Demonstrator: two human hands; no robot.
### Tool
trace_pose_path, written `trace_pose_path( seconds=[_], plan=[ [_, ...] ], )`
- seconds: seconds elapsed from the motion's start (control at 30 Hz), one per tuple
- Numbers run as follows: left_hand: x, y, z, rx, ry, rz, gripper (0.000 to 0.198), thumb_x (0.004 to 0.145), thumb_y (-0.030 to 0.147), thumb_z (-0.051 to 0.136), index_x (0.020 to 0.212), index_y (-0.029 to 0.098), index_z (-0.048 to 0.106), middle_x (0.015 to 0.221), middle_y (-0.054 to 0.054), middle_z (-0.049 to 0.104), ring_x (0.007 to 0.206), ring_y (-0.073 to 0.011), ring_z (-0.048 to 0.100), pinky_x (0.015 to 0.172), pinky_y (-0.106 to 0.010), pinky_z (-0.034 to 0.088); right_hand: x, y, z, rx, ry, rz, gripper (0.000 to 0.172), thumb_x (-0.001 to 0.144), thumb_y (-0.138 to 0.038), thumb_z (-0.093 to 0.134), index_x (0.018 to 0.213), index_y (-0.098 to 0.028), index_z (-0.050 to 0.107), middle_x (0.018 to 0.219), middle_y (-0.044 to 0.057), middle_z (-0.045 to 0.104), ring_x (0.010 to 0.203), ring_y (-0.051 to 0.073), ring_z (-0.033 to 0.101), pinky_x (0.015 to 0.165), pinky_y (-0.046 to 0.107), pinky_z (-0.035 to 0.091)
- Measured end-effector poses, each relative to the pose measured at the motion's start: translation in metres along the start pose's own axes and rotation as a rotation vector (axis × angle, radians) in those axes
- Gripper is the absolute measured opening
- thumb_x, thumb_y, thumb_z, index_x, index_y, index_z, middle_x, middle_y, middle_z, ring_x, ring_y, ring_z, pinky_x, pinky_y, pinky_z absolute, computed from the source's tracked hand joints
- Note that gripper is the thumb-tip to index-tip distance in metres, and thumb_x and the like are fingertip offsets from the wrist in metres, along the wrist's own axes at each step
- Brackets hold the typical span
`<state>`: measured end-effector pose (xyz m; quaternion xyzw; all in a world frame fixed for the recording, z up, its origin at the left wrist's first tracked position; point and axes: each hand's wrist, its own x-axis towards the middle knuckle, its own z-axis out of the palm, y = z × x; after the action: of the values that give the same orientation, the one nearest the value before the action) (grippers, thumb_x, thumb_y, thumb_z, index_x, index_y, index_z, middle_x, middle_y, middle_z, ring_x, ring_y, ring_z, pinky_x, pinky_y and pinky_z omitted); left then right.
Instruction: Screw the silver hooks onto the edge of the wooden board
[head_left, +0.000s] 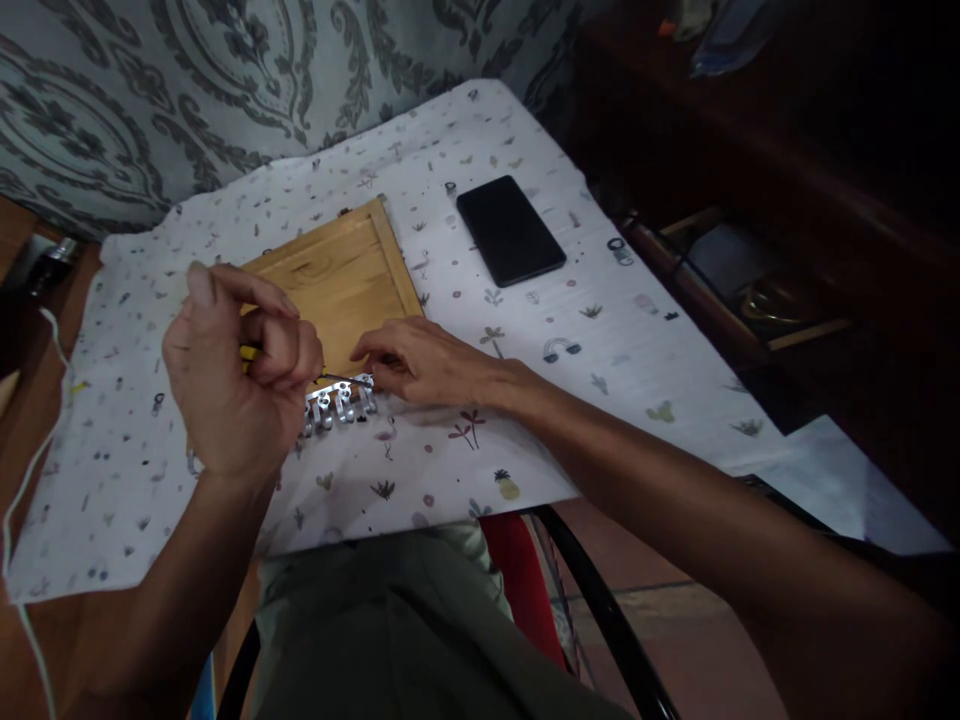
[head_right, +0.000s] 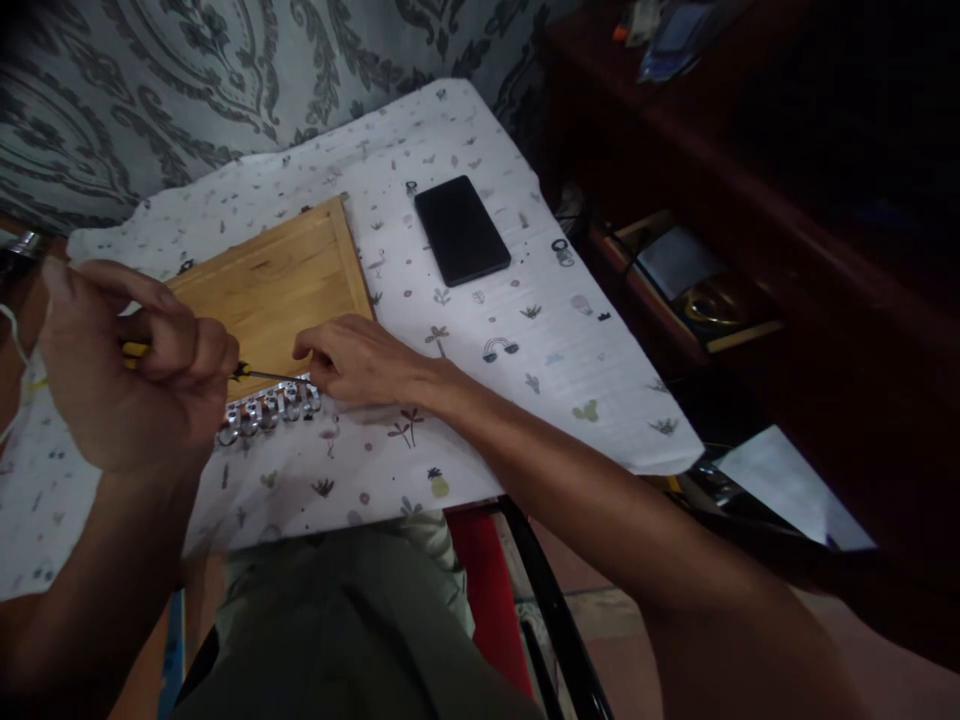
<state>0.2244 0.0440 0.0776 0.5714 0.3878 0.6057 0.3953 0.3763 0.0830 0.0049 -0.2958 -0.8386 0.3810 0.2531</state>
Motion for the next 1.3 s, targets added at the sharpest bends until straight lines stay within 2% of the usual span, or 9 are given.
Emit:
trace_pose_path(
  seconds=[0.33,0.4,0.5,0.67,0.77,0.87,1.07,1.17,1.3],
  plan=[
    [0.014,-0.003,-0.010,-0.087,-0.289,-0.072,0.020,0.092,0.035,0.071,0.083,0.017,0.072,0.041,0.011,0.027,0.032,-0.0045,0.018,0.034,-0.019,0.024,0.001,-0.003,-0.003,-0.032,-0.010,-0.003,0.032,0.090,-0.006,0.050,0.114,-0.010,0.071,0.091,0.007,0.074,0.080,0.017,0.059,0.073,0.029,0.042],
    [0.017,-0.003,-0.011,-0.058,-0.284,-0.096,0.021,0.089,0.037,0.076,0.084,0.017,0.073,0.043,0.009,0.036,0.035,-0.0072,0.029,0.038,-0.021,0.033,0.001,-0.003,-0.003,-0.032,-0.015,-0.011,0.031,0.089,-0.005,0.051,0.111,-0.010,0.072,0.090,0.007,0.074,0.079,0.017,0.059,0.075,0.029,0.042],
    [0.015,-0.001,-0.008,-0.004,-0.147,-0.093,0.022,0.091,0.039,0.073,0.085,0.018,0.073,0.054,0.004,0.048,0.047,-0.0106,0.043,0.049,-0.025,0.046,0.000,-0.003,-0.003,-0.016,-0.023,0.001,0.030,0.090,-0.005,0.051,0.111,-0.010,0.072,0.092,0.008,0.075,0.077,0.016,0.059,0.075,0.029,0.043],
    [0.001,0.004,0.007,-0.017,0.038,-0.093,0.033,0.105,0.023,0.049,0.081,0.021,0.072,0.053,0.005,0.030,0.045,-0.0085,0.028,0.044,-0.023,0.026,0.001,-0.002,-0.001,-0.035,0.004,0.010,0.033,0.092,-0.008,0.053,0.119,-0.010,0.071,0.104,0.011,0.078,0.092,0.020,0.065,0.082,0.032,0.046],
    [-0.001,0.002,0.013,-0.064,0.061,-0.052,0.044,0.108,0.034,0.043,0.076,0.019,0.069,0.049,0.006,0.024,0.041,-0.0080,0.021,0.041,-0.026,0.019,0.002,-0.002,-0.001,-0.028,-0.001,0.015,0.034,0.091,-0.007,0.053,0.119,-0.008,0.072,0.103,0.011,0.078,0.092,0.020,0.065,0.082,0.032,0.046],
    [0.003,-0.002,0.012,-0.108,0.003,-0.007,0.053,0.104,0.053,0.049,0.069,0.018,0.066,0.043,0.007,0.023,0.037,-0.0070,0.018,0.038,-0.025,0.020,0.002,-0.002,-0.002,-0.020,-0.002,0.019,0.033,0.091,-0.006,0.052,0.117,-0.011,0.072,0.100,0.009,0.078,0.091,0.019,0.065,0.081,0.032,0.047],
    [0.008,-0.014,0.006,-0.081,-0.085,0.108,0.047,0.105,0.038,0.055,0.065,0.015,0.066,0.040,0.008,0.032,0.031,-0.0036,0.017,0.033,-0.020,0.021,0.001,-0.003,-0.003,-0.047,-0.015,0.012,0.032,0.092,-0.006,0.051,0.116,-0.011,0.071,0.100,0.010,0.076,0.092,0.020,0.063,0.083,0.033,0.046],
    [0.013,-0.018,0.004,-0.098,-0.174,0.106,0.046,0.098,0.044,0.066,0.065,0.013,0.067,0.040,0.008,0.036,0.029,-0.0026,0.019,0.030,-0.019,0.020,0.000,-0.002,-0.002,-0.052,-0.005,0.010,0.031,0.093,-0.008,0.052,0.117,-0.011,0.071,0.099,0.010,0.074,0.091,0.020,0.062,0.084,0.033,0.045],
    [0.022,-0.017,-0.003,-0.137,-0.319,0.041,0.047,0.093,0.052,0.070,0.065,0.014,0.068,0.037,0.011,0.026,0.028,-0.0015,0.013,0.028,-0.019,0.017,0.000,-0.001,-0.002,-0.044,-0.007,0.007,0.033,0.092,-0.008,0.052,0.119,-0.008,0.071,0.098,0.012,0.073,0.093,0.021,0.061,0.084,0.034,0.044]
  ],
)
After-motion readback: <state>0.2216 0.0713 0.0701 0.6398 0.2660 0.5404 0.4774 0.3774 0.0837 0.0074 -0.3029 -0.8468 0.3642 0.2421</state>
